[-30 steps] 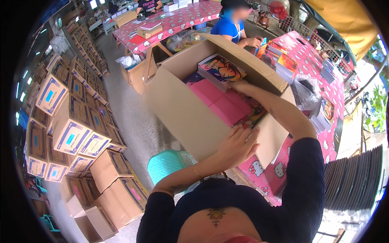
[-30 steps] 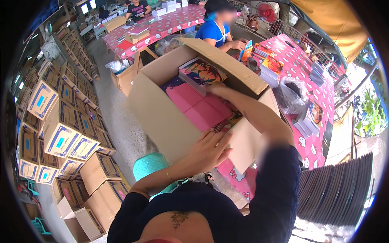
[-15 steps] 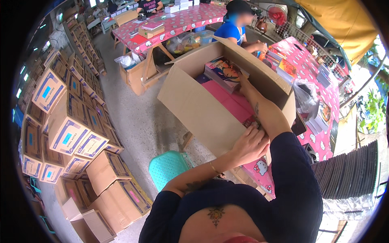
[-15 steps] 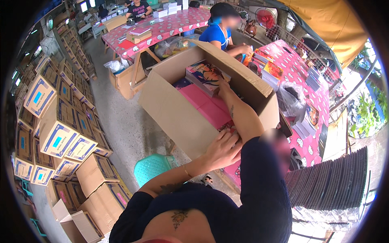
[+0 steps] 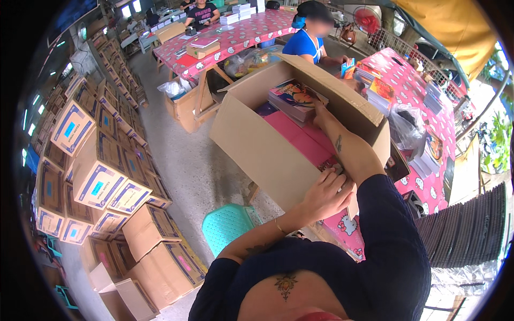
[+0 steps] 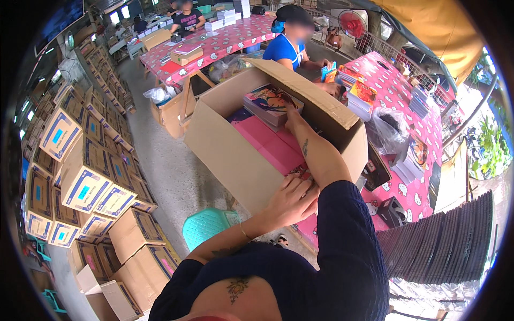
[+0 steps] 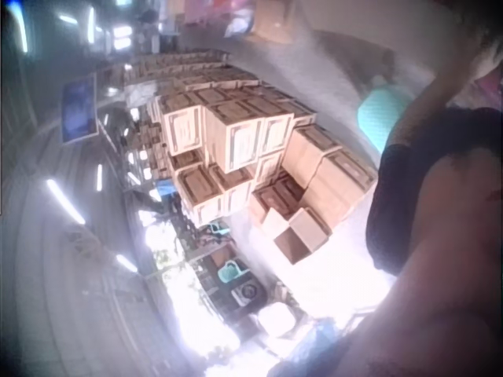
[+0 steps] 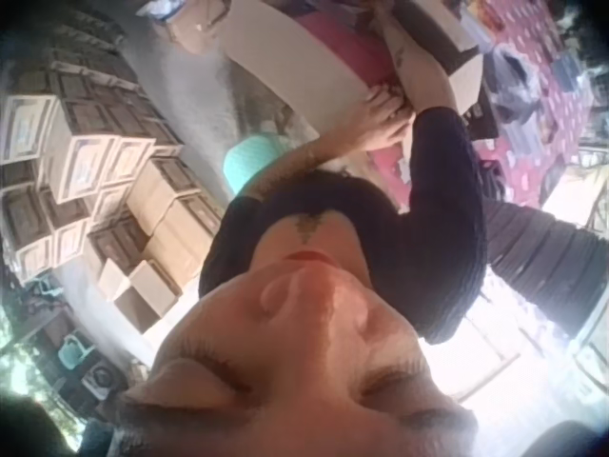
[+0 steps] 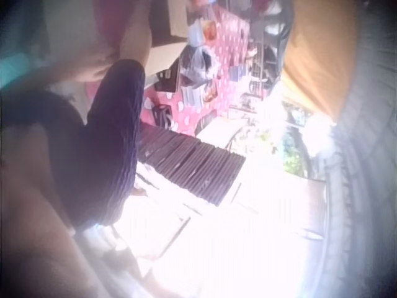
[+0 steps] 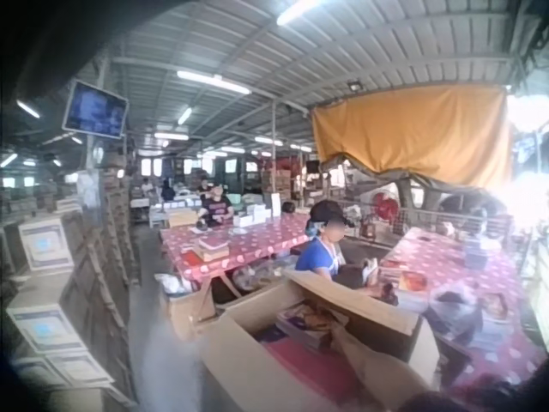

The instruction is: The person places books into a cardboard box and then manually attaches a blue plastic binding strip to the spine of a stack of books.

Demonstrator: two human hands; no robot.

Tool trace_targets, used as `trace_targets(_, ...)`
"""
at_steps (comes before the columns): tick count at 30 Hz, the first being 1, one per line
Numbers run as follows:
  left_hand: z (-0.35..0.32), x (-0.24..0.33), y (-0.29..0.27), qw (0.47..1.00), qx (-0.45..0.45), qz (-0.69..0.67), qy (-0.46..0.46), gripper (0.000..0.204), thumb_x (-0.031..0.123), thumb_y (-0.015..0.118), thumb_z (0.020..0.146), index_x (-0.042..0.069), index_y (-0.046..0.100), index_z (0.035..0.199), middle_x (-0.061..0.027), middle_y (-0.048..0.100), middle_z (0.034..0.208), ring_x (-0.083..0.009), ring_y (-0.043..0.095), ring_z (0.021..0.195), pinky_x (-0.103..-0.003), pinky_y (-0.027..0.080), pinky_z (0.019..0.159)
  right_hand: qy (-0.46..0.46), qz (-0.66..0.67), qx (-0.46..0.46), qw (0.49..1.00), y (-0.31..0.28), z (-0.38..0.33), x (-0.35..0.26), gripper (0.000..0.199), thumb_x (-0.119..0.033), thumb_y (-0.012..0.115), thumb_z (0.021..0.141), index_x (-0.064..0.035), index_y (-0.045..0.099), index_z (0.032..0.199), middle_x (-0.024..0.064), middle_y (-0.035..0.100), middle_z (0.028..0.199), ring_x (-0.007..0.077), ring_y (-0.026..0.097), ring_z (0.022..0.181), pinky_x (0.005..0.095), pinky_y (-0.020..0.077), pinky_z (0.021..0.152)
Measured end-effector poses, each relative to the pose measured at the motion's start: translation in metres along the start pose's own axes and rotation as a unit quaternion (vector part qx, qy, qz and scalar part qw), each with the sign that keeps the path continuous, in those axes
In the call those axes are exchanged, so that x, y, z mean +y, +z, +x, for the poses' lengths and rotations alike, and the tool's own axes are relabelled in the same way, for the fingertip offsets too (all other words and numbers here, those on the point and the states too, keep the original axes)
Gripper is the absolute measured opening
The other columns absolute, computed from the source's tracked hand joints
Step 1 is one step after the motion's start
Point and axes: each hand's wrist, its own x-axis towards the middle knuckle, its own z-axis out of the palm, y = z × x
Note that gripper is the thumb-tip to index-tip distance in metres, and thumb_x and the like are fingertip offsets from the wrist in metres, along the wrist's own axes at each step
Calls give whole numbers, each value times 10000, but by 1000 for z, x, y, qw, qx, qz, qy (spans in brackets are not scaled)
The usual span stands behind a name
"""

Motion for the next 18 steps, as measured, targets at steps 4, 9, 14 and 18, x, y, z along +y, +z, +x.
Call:
trace_targets(4, -17, -14, -13, 997, -17, 64, -42, 318, 227, 663, 849, 39, 622, 1102, -113, 571, 948, -295, 559, 960, -455, 416, 981, 79, 20, -60, 995, 71, -64, 25, 454, -364, 675, 889, -145, 562, 1270, 85, 604, 1288, 294, 579, 1178, 588, 465, 927)
trace_targets(9, -11, -7, -9, 999, -11, 48, -19, 306, 231, 668, 850, 48, 616, 1090, -111, 562, 947, -296, 553, 951, -455, 417, 979, 97, 111, -38, 988, 48, -55, 9, 365, -272, 646, 927, -100, 561, 1237, 110, 651, 1196, 261, 621, 1118, 442, 527, 926)
trace_targets(14, -16, -10, -7, 999, -12, 46, -23, 290, 237, 676, 848, 62, 616, 1070, -112, 561, 949, -296, 546, 928, -456, 418, 975, 63, 42, 49, 996, 53, -41, 23, 363, -315, 628, 946, -89, 557, 1222, 119, 658, 1127, 253, 659, 1007, 395, 560, 844)
trace_targets(18, -11, -6, -2, 1000, -5, 25, -13, 309, 220, 697, 806, 61, 627, 1062, -117, 572, 961, -305, 549, 925, -464, 420, 967, 19, 114, -9, 993, 26, -11, 22, 374, -328, 635, 945, -82, 551, 1214, 127, 657, 1090, 269, 676, 921, 427, 575, 816)
